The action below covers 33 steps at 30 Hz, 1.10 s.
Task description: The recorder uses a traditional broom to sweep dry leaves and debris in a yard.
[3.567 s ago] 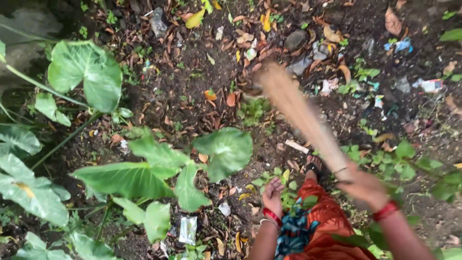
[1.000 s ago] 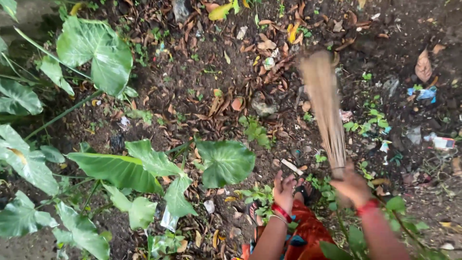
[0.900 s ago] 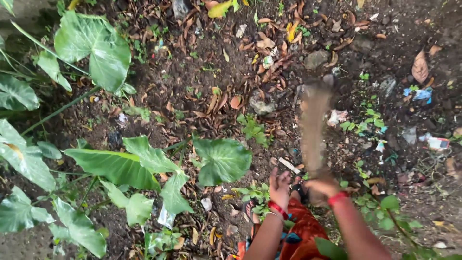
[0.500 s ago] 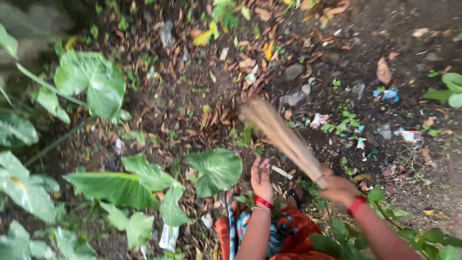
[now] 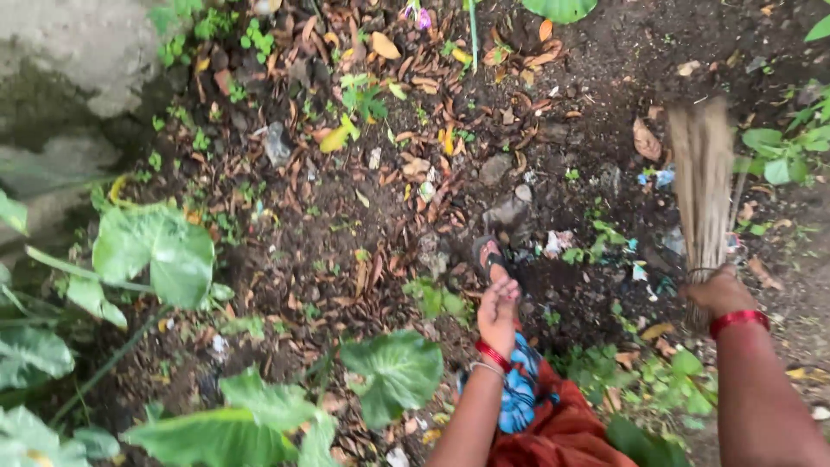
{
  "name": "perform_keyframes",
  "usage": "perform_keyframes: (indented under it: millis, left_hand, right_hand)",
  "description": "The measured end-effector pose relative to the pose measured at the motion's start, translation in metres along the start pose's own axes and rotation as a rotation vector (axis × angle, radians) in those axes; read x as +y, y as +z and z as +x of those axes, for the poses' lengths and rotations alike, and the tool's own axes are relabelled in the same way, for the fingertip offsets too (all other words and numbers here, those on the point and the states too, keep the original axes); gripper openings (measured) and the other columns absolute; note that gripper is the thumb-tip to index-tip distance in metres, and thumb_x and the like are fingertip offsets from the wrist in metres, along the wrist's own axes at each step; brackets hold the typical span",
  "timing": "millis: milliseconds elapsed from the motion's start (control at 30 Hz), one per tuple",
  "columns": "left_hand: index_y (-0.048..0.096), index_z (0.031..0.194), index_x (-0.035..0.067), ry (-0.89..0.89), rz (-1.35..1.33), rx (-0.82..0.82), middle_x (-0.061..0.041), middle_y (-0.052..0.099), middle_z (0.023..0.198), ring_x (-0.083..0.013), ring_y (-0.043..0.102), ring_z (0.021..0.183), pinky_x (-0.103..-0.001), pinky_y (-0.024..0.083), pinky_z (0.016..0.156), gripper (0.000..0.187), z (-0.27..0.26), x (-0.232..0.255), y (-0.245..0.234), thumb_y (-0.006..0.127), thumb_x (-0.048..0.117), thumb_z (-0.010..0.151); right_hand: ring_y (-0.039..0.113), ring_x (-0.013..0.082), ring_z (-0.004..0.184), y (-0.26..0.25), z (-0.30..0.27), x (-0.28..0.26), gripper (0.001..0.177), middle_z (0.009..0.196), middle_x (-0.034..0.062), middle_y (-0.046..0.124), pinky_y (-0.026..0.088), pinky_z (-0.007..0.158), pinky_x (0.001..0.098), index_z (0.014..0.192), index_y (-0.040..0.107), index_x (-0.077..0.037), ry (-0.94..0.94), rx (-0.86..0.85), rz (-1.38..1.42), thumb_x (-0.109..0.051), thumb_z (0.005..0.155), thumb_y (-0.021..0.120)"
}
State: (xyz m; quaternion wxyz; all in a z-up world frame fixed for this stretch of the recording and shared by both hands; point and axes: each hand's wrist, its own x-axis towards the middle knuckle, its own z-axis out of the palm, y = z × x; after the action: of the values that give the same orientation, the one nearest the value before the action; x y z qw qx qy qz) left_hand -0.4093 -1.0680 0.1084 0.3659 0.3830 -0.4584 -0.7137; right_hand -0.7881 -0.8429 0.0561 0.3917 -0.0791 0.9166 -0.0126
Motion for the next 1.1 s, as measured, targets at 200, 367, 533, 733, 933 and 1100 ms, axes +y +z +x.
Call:
perform_keyframes:
  millis: [200, 367, 533, 733, 933, 1100]
  left_hand:
    - [0.055, 0.137, -0.006, -0.136, 0.043, 0.024, -0.015, 0.069, 0.127, -0.0208, 0.066, 0.116, -0.034, 0.051, 0.105, 0.035, 0.085, -0.011, -0.024, 0.053, 0.008, 0.105]
    - [0.055, 0.137, -0.005, -0.274, 0.055, 0.105, -0.015, 0.071, 0.125, -0.0192, 0.067, 0.109, -0.033, 0.052, 0.102, 0.038, 0.155, -0.043, -0.055, 0.054, 0.006, 0.101]
    - [0.056, 0.136, -0.006, -0.307, 0.057, 0.197, -0.013, 0.069, 0.125, -0.018, 0.065, 0.114, -0.032, 0.051, 0.103, 0.036, 0.218, -0.011, -0.052, 0.056, -0.002, 0.1]
    - [0.056, 0.136, -0.004, -0.302, 0.042, 0.19, -0.014, 0.067, 0.127, -0.0194, 0.064, 0.121, -0.033, 0.053, 0.106, 0.036, 0.24, -0.018, -0.073, 0.054, -0.005, 0.1]
    - [0.056, 0.136, -0.003, -0.366, 0.031, 0.226, -0.015, 0.067, 0.126, -0.0206, 0.066, 0.118, -0.034, 0.054, 0.103, 0.035, 0.249, -0.013, -0.086, 0.053, -0.004, 0.1]
    - [0.056, 0.137, -0.001, -0.386, 0.094, 0.254, -0.015, 0.067, 0.129, -0.0193, 0.065, 0.118, -0.033, 0.052, 0.103, 0.038, 0.279, -0.005, -0.075, 0.05, -0.005, 0.099]
  right_hand:
    - [0.07, 0.0305, 0.103, 0.083, 0.065, -0.09, 0.038, 0.115, 0.0173, 0.069, 0.058, 0.092, 0.0398, 0.112, 0.074, -0.008, -0.332, -0.247, -0.335, -0.03, 0.082, 0.074]
    - [0.071, 0.0242, 0.1, -0.007, -0.082, -0.286, 0.058, 0.11, 0.0099, 0.07, 0.058, 0.091, 0.0352, 0.14, 0.047, -0.026, -0.536, -0.445, -0.621, -0.029, 0.085, 0.067]
    - [0.076, 0.0256, 0.087, -0.011, -0.066, -0.265, 0.059, 0.096, 0.0071, 0.076, 0.063, 0.08, 0.0414, 0.135, 0.05, -0.031, -0.569, -0.371, -0.58, -0.044, 0.082, 0.072]
    - [0.074, 0.0369, 0.085, -0.081, -0.007, -0.395, 0.077, 0.104, 0.0256, 0.072, 0.061, 0.069, 0.0478, 0.154, 0.033, -0.001, -0.025, -0.165, -0.32, -0.038, 0.095, 0.065]
    - [0.078, 0.0227, 0.079, 0.02, 0.03, -0.426, 0.057, 0.093, 0.0142, 0.079, 0.062, 0.065, 0.0372, 0.143, 0.04, 0.007, -0.445, -0.529, -0.849, -0.023, 0.097, 0.055]
    - [0.074, 0.0219, 0.086, -0.078, -0.037, -0.427, 0.088, 0.099, 0.0108, 0.074, 0.064, 0.07, 0.0336, 0.164, 0.004, -0.019, -0.576, -0.583, -0.909, -0.024, 0.094, 0.057]
